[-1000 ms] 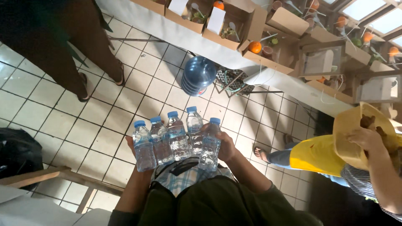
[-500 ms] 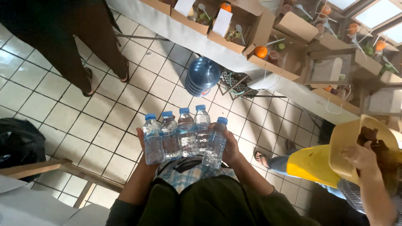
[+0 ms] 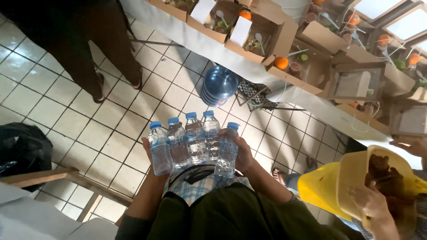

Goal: The person unpacks plastic-wrapped packs of water bottles from a plastic bag and places them into open cardboard boxes arranged on a table. The boxes already contain oranges, small containers, and white paper inserts. The person repeats this process multiple times, moving between the bag and the boxes.

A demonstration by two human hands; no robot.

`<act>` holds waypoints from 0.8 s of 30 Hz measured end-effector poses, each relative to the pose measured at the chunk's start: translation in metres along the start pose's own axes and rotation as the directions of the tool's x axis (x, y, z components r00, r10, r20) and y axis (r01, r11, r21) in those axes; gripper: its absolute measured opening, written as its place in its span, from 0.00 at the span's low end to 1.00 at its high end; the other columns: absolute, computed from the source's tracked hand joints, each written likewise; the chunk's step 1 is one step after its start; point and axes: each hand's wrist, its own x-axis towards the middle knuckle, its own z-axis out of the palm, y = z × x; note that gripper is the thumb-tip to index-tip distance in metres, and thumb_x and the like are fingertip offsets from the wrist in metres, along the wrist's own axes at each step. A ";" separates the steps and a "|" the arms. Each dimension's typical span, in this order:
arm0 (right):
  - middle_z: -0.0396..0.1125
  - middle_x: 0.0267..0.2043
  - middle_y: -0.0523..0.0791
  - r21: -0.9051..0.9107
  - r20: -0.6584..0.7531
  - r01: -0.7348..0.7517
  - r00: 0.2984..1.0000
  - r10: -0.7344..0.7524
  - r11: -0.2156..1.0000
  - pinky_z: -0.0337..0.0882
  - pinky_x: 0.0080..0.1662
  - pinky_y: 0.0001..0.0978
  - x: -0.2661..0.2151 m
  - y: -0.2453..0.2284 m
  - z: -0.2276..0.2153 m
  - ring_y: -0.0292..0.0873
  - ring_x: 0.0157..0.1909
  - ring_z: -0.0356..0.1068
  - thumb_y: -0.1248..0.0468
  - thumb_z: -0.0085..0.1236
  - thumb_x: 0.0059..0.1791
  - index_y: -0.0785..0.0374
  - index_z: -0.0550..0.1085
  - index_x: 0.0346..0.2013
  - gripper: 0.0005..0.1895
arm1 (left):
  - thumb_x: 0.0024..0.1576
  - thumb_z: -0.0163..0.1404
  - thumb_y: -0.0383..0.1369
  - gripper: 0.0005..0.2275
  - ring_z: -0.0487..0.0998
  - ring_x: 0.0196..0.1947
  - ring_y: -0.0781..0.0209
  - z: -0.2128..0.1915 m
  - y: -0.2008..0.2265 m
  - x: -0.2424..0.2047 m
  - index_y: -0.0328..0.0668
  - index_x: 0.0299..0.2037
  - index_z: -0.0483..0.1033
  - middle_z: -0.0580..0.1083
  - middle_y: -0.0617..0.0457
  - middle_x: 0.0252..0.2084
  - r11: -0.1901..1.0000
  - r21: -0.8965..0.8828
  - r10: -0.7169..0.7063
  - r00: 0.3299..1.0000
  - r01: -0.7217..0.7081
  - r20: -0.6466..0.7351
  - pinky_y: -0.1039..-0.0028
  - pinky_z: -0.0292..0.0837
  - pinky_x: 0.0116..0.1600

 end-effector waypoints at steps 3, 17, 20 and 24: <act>0.65 0.60 0.56 0.025 -0.009 -0.028 1.000 0.028 0.999 0.73 0.59 0.54 0.005 -0.007 -0.007 0.56 0.60 0.69 0.45 0.58 0.52 0.64 0.65 0.61 0.32 | 0.55 0.46 0.69 0.44 0.69 0.68 0.45 -0.013 -0.005 0.003 0.39 0.70 0.66 0.68 0.41 0.69 0.995 -0.085 -0.037 0.995 0.046 0.096 0.50 0.66 0.70; 0.67 0.51 0.53 -0.131 -0.212 0.089 0.970 -0.116 0.987 0.75 0.51 0.50 0.011 -0.030 -0.021 0.54 0.53 0.71 0.41 0.55 0.53 0.69 0.68 0.58 0.34 | 0.48 0.44 0.74 0.56 0.66 0.69 0.41 -0.004 -0.019 0.031 0.30 0.76 0.52 0.62 0.36 0.72 0.990 -0.040 -0.136 0.991 0.137 0.016 0.48 0.63 0.70; 0.68 0.50 0.55 -0.062 -0.311 0.040 0.949 -0.057 0.997 0.76 0.45 0.52 0.014 -0.032 -0.019 0.59 0.50 0.72 0.38 0.54 0.49 0.64 0.70 0.54 0.34 | 0.50 0.43 0.74 0.55 0.65 0.70 0.40 -0.004 -0.023 0.034 0.32 0.76 0.52 0.62 0.37 0.73 0.988 -0.081 -0.132 0.991 0.134 0.028 0.47 0.62 0.71; 0.67 0.56 0.60 0.011 -0.272 0.101 0.958 -0.094 0.995 0.75 0.48 0.56 0.023 -0.040 0.001 0.63 0.52 0.71 0.36 0.53 0.49 0.61 0.69 0.56 0.35 | 0.49 0.42 0.74 0.55 0.65 0.70 0.39 0.002 -0.024 0.036 0.33 0.75 0.53 0.62 0.37 0.73 0.984 -0.127 -0.121 0.991 0.127 0.055 0.46 0.62 0.70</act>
